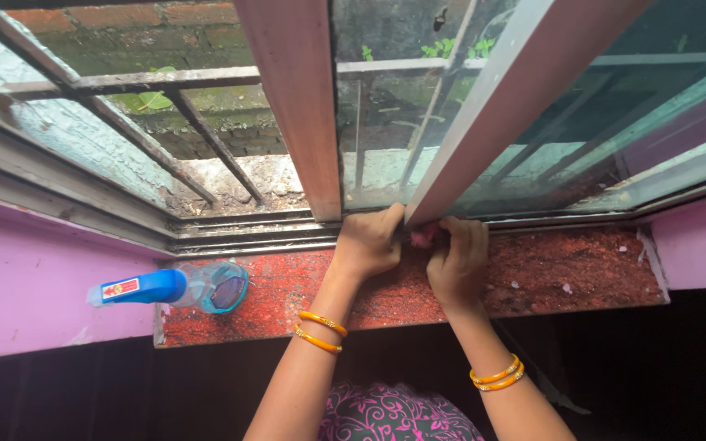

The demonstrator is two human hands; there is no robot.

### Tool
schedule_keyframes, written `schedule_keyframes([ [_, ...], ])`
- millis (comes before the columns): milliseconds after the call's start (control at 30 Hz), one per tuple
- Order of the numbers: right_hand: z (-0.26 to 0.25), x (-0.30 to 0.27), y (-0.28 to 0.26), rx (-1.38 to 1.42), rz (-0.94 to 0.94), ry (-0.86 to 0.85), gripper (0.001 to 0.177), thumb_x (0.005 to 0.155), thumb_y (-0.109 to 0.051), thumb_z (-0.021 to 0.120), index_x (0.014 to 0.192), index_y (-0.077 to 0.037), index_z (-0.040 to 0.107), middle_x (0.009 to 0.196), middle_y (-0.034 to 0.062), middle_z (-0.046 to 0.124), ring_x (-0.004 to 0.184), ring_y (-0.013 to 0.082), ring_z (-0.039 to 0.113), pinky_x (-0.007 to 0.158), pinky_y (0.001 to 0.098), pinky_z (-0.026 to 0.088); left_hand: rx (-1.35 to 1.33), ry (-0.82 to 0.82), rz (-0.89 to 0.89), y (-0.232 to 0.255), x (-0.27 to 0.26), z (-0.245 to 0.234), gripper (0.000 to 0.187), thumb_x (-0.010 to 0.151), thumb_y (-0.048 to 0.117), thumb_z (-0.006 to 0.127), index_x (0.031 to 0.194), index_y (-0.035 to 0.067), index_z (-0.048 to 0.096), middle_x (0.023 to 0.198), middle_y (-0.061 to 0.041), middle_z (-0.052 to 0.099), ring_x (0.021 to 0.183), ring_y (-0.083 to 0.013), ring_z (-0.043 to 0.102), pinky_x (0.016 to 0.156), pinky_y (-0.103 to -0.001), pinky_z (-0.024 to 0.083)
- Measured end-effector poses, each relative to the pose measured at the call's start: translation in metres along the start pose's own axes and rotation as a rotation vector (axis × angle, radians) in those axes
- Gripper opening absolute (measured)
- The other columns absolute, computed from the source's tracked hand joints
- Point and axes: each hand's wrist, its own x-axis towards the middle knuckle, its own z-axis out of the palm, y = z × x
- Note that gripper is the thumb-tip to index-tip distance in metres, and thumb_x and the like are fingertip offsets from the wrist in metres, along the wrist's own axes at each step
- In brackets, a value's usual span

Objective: The person cleans a window frame and sill using a spray bottle and a cloth. They spray the surface and wipe the metal frame and the red granite sill repeatedly.

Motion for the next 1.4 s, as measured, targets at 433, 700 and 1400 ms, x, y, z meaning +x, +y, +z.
schedule_keyframes([
  [433,0.002,0.002,-0.001,-0.01,-0.026,0.001,0.033,0.082,0.007,0.065,0.112,-0.006,0.056,0.096,0.0145,0.055,0.093,0.0377,0.055,0.085,0.0502,0.046,0.0,0.015,-0.008,0.001,0.001,-0.001,0.025,0.07,0.008,0.068,0.089,0.01,0.053,0.072,-0.013,0.063,0.068,-0.0367,0.066,0.059,-0.049,0.05],
  [700,-0.005,0.005,-0.003,0.053,0.003,-0.004,0.033,0.081,0.008,0.062,0.111,-0.005,0.058,0.097,0.0136,0.056,0.095,0.0366,0.056,0.086,0.0488,0.047,-0.006,0.033,-0.013,0.006,0.005,-0.004,0.023,0.074,0.014,0.072,0.092,0.01,0.058,0.067,-0.013,0.063,0.065,-0.0343,0.067,0.058,-0.047,0.051],
  [1400,-0.07,0.126,-0.045,0.13,-0.46,0.306,0.014,0.098,0.002,0.062,0.112,-0.002,0.065,0.108,0.0107,0.065,0.107,0.0284,0.058,0.098,0.0458,0.045,0.089,0.038,-0.02,0.001,-0.001,0.008,0.039,0.08,0.033,0.085,0.092,0.01,0.055,0.066,-0.011,0.065,0.063,-0.0327,0.068,0.055,-0.046,0.051],
])
